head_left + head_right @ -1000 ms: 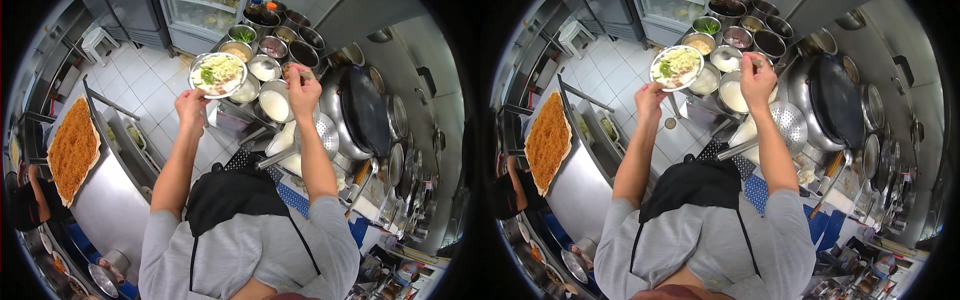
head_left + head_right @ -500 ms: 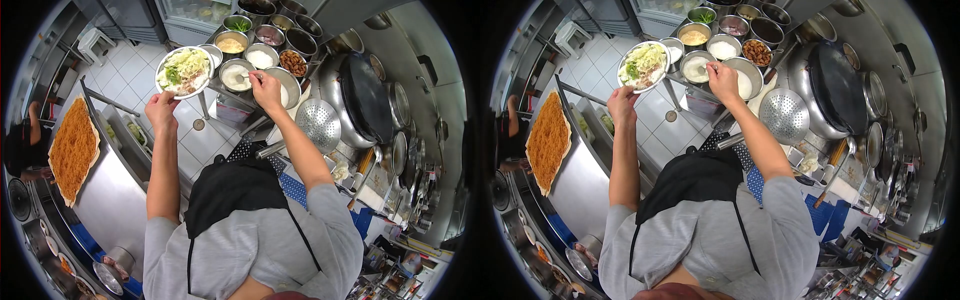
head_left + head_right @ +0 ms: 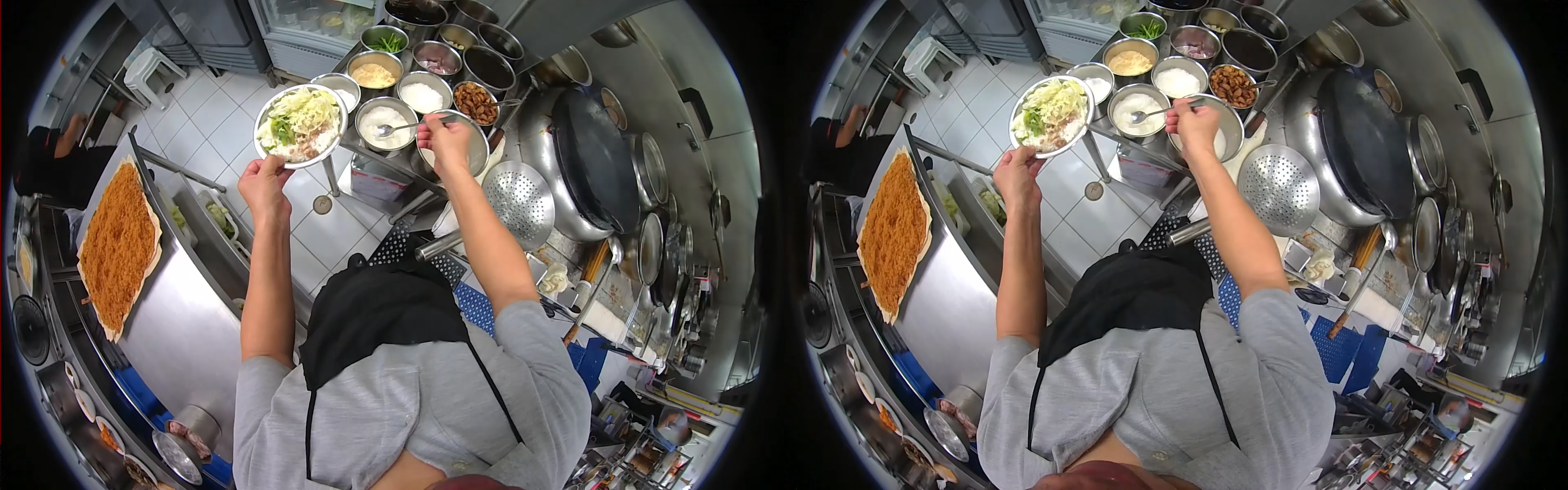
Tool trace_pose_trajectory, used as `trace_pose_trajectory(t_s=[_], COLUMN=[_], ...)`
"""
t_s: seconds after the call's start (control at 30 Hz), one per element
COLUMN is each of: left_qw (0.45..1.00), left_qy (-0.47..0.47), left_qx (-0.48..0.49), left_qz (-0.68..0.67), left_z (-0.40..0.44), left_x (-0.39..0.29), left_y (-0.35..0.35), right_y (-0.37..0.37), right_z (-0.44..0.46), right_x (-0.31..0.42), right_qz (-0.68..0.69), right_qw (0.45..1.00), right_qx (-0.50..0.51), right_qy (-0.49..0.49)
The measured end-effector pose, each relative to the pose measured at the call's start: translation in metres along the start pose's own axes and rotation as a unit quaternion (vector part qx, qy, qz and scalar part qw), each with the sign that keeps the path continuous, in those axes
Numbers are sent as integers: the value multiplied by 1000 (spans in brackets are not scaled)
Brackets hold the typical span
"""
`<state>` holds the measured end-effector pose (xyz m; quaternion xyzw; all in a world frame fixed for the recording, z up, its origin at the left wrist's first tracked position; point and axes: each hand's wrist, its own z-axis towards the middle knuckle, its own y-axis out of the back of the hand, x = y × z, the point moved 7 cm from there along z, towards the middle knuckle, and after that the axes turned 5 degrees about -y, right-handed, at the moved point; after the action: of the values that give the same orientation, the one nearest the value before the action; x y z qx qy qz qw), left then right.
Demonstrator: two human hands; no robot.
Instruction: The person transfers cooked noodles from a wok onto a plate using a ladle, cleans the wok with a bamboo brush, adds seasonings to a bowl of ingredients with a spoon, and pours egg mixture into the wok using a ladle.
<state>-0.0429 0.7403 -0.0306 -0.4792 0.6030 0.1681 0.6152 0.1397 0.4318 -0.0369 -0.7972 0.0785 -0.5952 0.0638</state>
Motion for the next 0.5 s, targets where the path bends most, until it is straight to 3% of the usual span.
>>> trace_pose_trajectory(t_s=[0.27, 0.3, 0.4, 0.5], left_qw=[999, 999, 997, 991], left_qy=[-20, -10, 32, 92], left_qx=[27, 39, 64, 94], left_qz=[16, 17, 9, -28], left_z=[11, 10, -10, -24], left_x=[19, 24, 35, 44], left_y=[-7, -14, -46, -71], right_y=[21, 17, 9, 6], right_z=[-23, -30, -58, -69], right_x=[56, 70, 122, 134], right_qz=[88, 101, -77, -89], right_qw=[994, 991, 951, 942], right_qx=[53, 88, 2, -32], right_qy=[-43, -14, 299, 323])
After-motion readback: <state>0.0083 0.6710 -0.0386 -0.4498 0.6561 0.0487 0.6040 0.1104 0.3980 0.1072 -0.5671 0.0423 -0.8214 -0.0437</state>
